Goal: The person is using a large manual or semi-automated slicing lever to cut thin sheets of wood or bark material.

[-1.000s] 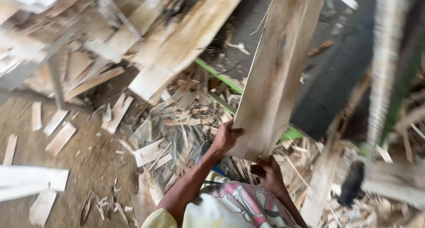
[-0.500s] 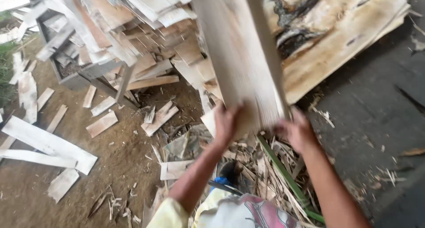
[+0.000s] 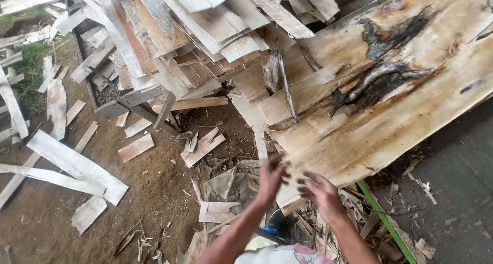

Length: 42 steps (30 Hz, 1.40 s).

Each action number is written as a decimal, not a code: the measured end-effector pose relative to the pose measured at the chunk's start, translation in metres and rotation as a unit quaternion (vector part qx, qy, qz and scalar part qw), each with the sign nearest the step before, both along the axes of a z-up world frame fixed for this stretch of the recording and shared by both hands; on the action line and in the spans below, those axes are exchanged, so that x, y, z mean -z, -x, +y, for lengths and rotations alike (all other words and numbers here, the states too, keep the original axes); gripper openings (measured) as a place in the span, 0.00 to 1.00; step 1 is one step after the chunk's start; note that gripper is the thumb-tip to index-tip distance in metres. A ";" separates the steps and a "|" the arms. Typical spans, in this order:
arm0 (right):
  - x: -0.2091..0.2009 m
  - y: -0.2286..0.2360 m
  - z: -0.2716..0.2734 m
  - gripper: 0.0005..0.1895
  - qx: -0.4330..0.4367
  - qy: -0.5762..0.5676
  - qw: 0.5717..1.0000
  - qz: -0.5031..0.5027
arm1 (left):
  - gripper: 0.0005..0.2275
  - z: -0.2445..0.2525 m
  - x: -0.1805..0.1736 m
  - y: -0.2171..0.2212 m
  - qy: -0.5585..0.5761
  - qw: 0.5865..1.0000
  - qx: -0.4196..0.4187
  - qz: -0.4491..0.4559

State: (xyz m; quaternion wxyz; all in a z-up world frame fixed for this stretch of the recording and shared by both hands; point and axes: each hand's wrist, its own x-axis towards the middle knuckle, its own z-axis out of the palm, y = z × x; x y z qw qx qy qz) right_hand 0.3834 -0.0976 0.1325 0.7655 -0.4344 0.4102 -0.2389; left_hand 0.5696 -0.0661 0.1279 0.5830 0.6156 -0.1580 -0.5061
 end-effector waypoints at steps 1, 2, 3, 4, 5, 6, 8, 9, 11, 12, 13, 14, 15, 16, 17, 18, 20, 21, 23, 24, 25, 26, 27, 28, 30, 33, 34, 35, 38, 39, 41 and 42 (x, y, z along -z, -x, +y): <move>0.014 0.021 0.007 0.21 0.056 -0.018 0.998 0.031 | 0.23 0.012 0.011 0.012 -0.004 0.999 0.053 -0.010; 0.028 0.044 0.015 0.21 0.112 -0.035 0.991 0.061 | 0.22 0.025 0.021 0.027 -0.008 0.994 0.106 -0.021; 0.041 0.053 0.016 0.21 0.116 -0.038 0.990 0.067 | 0.22 0.029 0.023 0.034 -0.011 0.994 0.110 -0.015; 0.054 0.065 0.018 0.20 0.146 -0.029 0.988 0.050 | 0.20 0.033 0.025 0.043 0.018 0.985 0.173 -0.018; 0.065 0.074 0.019 0.19 0.184 -0.015 0.982 0.028 | 0.19 0.033 0.024 0.049 0.052 0.969 0.242 -0.026; 0.073 0.073 0.015 0.19 0.196 -0.014 0.980 0.028 | 0.19 0.027 0.035 0.053 0.054 0.966 0.253 -0.025; 0.091 0.083 0.021 0.17 0.175 0.031 0.982 0.060 | 0.18 0.021 0.061 0.069 0.108 0.925 0.364 0.002; 0.100 0.083 0.034 0.17 0.214 0.027 0.975 0.061 | 0.18 0.019 0.057 0.071 0.106 0.910 0.401 0.006; 0.118 0.086 0.054 0.17 0.196 0.027 0.977 0.076 | 0.20 0.009 0.051 0.083 0.158 0.832 0.483 -0.222; 0.123 0.093 0.076 0.17 0.237 0.023 0.968 0.077 | 0.20 0.012 0.047 0.091 0.166 0.811 0.518 -0.216; 0.129 0.099 0.098 0.17 0.236 0.026 0.968 0.086 | 0.19 0.014 0.043 0.100 0.152 0.777 0.533 -0.300; 0.134 0.104 0.119 0.17 0.234 0.028 0.967 0.096 | 0.18 0.016 0.039 0.110 0.144 0.736 0.540 -0.383; 0.145 0.117 0.148 0.17 0.271 0.020 0.958 0.097 | 0.18 0.028 0.049 0.121 0.154 0.715 0.570 -0.375; 0.156 0.128 0.177 0.19 0.251 -0.027 0.962 0.102 | 0.18 0.039 0.059 0.133 0.171 0.719 0.576 -0.350; 0.167 0.134 0.199 0.20 0.225 -0.070 0.967 0.100 | 0.18 0.045 0.068 0.139 0.185 0.724 0.577 -0.330; 0.199 0.151 0.230 0.20 0.257 -0.075 0.959 0.093 | 0.18 0.063 0.075 0.149 0.193 0.703 0.602 -0.327; 0.264 0.176 0.303 0.21 0.331 -0.142 0.918 0.164 | 0.20 0.102 0.091 0.166 0.193 0.657 0.641 -0.347; 0.293 0.178 0.341 0.21 0.360 -0.159 0.906 0.155 | 0.20 0.127 0.100 0.176 0.194 0.633 0.669 -0.338; 0.352 0.174 0.417 0.20 0.437 -0.235 0.857 0.139 | 0.20 0.176 0.118 0.187 0.173 0.617 0.717 -0.275; 0.364 0.159 0.449 0.20 0.459 -0.252 0.842 0.131 | 0.20 0.197 0.121 0.182 0.169 0.595 0.739 -0.266; 0.376 0.156 0.470 0.18 0.418 -0.209 0.872 0.143 | 0.22 0.213 0.123 0.183 0.204 0.522 0.782 -0.273; 0.386 0.150 0.490 0.17 0.377 -0.165 0.898 0.156 | 0.24 0.227 0.124 0.181 0.239 0.445 0.818 -0.276; 0.357 0.147 0.489 0.17 0.387 -0.166 0.894 0.155 | 0.24 0.234 0.125 0.183 0.243 0.436 0.822 -0.273; 0.326 0.143 0.486 0.16 0.356 -0.168 0.898 0.197 | 0.25 0.240 0.125 0.183 0.220 0.395 0.861 -0.234; 0.292 0.141 0.477 0.15 0.334 -0.169 0.897 0.236 | 0.27 0.240 0.114 0.191 0.199 0.341 0.897 -0.196; 0.293 0.145 0.475 0.16 0.353 -0.161 0.897 0.213 | 0.24 0.231 0.087 0.212 0.196 0.305 0.889 -0.279; 0.304 0.149 0.476 0.16 0.386 -0.175 0.880 0.217 | 0.25 0.225 0.080 0.221 0.192 0.331 0.880 -0.280; 0.314 0.158 0.474 0.16 0.417 -0.186 0.861 0.222 | 0.26 0.217 0.073 0.232 0.191 0.357 0.870 -0.281; 0.358 0.195 0.484 0.16 0.532 -0.218 0.798 0.178 | 0.27 0.200 0.063 0.257 0.222 0.335 0.842 -0.360; 0.366 0.219 0.488 0.16 0.537 -0.216 0.796 0.177 | 0.27 0.192 0.058 0.263 0.226 0.331 0.842 -0.361; 0.382 0.254 0.509 0.19 0.567 -0.106 0.677 0.457 | 0.28 0.184 0.049 0.268 0.194 0.355 0.851 -0.335; 0.358 0.264 0.518 0.19 0.564 -0.112 0.681 0.453 | 0.28 0.183 0.058 0.262 0.186 0.354 0.853 -0.336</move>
